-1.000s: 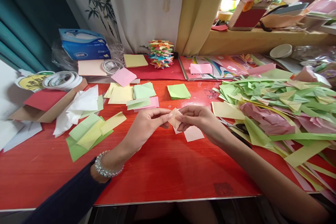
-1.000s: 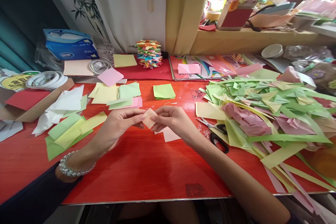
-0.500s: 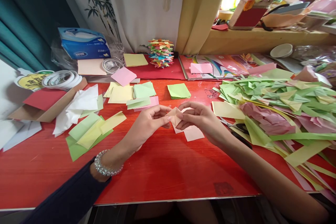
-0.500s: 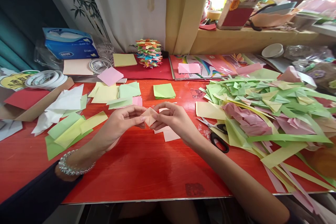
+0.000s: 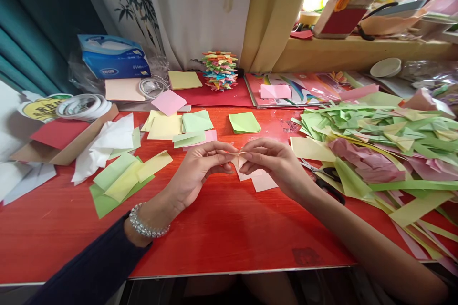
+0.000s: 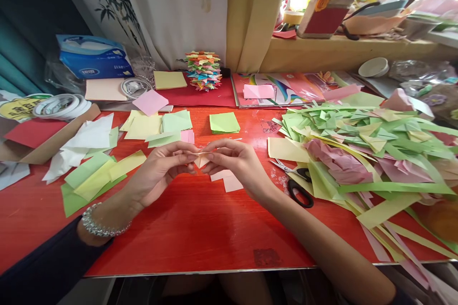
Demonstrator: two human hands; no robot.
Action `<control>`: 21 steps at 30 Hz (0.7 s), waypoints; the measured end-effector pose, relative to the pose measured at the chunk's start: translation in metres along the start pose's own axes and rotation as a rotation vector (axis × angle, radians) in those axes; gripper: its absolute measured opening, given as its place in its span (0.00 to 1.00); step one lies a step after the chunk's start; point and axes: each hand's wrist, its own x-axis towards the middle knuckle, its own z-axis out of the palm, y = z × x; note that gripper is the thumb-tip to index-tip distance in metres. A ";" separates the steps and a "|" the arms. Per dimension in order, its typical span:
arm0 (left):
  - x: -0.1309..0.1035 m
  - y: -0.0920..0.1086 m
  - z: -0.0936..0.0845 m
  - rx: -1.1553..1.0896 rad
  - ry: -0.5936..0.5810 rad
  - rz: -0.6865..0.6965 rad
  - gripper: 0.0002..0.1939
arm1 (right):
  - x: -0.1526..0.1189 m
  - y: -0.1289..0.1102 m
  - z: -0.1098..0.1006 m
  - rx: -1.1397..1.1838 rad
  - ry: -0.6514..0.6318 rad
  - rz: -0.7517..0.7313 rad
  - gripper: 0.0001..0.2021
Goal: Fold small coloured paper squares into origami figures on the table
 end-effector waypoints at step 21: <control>-0.005 -0.001 0.005 0.520 0.057 0.296 0.11 | -0.001 0.003 0.005 -0.300 -0.080 0.089 0.11</control>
